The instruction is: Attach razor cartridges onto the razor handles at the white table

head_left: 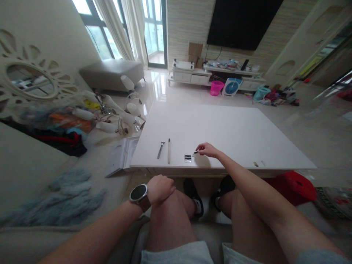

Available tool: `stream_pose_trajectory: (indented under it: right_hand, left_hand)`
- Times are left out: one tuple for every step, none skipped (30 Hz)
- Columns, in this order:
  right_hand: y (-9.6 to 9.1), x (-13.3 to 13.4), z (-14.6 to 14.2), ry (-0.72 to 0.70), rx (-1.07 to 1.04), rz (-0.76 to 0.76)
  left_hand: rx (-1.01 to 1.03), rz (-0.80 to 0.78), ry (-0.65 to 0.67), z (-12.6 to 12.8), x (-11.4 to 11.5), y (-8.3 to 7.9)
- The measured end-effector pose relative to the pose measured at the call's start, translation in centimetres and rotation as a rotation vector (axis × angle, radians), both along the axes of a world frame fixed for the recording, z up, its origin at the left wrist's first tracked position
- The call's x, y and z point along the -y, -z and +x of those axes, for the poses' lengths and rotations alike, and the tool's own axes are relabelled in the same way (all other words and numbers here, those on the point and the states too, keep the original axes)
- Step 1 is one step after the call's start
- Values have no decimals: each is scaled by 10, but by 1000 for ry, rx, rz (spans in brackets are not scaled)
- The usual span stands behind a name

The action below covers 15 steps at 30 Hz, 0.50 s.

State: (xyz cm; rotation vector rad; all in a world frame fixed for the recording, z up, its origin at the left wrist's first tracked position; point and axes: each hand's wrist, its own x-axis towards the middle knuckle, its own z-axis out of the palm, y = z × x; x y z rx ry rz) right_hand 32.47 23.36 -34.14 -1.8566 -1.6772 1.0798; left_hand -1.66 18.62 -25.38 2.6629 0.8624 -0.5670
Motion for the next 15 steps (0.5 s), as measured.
stream_pose_trajectory:
  right_hand:
    - [0,0,-4,-16,-7,-3]
    - [0,1,-7,-30,-12,-3]
    - [-1,2,-11,-43,-15,-2]
    - [-1,3,-14,-56,-17,1]
    - [0,4,-17,-68,-19,6]
    - [0,5,-20,-80,-19,12]
    - [1,5,-23,-90,-18,19]
    - [2,6,-25,-98,-17,28]
    - [3,6,-27,-105,-14,37]
    - [4,6,-28,-111,-11,47]
    - [5,5,-30,-117,-7,56]
    - [6,5,-30,-124,-4,65]
    - [7,5,-31,-132,-1,73]
    - [8,4,-32,-141,1,81]
    - [8,4,-32,-149,4,89]
  left_hand:
    - [-2,2,-1,0,0,0]
    - [-3,3,0,0,0,1]
    - [-3,4,3,0,0,1]
    - [-2,5,5,1,0,1]
    - [1,7,7,1,0,1]
    - [6,9,10,0,0,2]
    - [8,11,13,0,0,2]
    - [9,14,13,0,0,2]
    - [10,16,13,0,0,2]
    - [11,18,13,0,0,3]
    - [11,18,13,0,0,3]
    - [11,19,13,0,0,3]
    - [11,19,13,0,0,3]
    - [10,20,13,0,0,3]
    - [9,19,13,0,0,3]
